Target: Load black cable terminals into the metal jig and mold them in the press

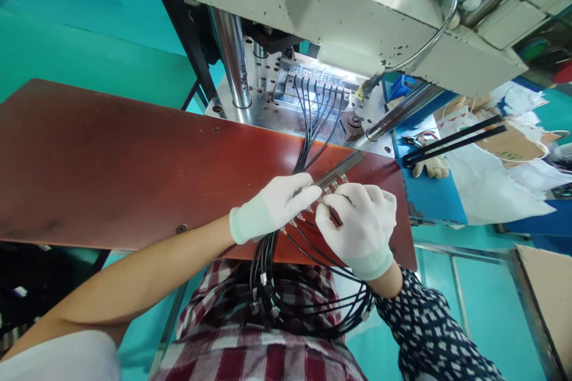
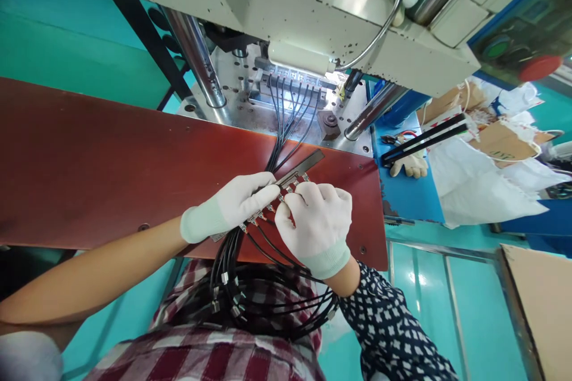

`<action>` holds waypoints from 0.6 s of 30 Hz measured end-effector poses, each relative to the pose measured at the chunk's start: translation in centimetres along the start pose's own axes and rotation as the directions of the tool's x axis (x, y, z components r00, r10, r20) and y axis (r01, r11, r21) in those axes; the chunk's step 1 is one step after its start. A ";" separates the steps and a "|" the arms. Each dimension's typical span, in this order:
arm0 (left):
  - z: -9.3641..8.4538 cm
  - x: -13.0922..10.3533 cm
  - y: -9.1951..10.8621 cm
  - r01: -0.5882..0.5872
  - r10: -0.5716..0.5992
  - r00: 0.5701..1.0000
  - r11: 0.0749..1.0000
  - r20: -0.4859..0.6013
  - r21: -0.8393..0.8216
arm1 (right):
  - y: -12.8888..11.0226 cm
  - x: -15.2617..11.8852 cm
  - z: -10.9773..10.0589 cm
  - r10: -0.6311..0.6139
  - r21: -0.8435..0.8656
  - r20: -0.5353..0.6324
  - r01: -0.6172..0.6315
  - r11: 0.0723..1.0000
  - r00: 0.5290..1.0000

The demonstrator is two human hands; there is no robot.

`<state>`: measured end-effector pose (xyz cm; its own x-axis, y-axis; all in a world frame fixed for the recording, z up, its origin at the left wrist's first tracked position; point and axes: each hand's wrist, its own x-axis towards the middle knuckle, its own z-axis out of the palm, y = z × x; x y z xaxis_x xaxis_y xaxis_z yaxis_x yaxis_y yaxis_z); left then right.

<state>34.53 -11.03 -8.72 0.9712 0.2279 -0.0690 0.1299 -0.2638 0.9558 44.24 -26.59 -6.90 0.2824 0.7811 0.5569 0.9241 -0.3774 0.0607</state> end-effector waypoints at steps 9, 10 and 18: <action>0.1 0.0 0.1 0.012 -0.013 0.999 1.000 -0.030 -0.026 | -1.0 -0.1 -1.8 -0.012 -0.016 0.073 0.013 1.000 0.997; 0.2 0.0 0.1 0.016 -0.016 0.999 1.000 -0.042 -0.016 | -1.1 -0.1 -1.7 -0.034 -0.004 0.100 0.035 0.999 0.994; 0.2 0.0 0.1 0.023 -0.023 0.999 0.999 -0.039 -0.023 | -1.2 0.2 -0.9 -0.067 0.046 0.158 0.061 0.997 0.985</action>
<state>34.60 -11.27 -8.67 0.9593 0.2708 -0.0801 0.1470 -0.2369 0.9604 42.94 -26.42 -6.14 0.2566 0.8735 0.4138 0.9505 -0.3057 0.0559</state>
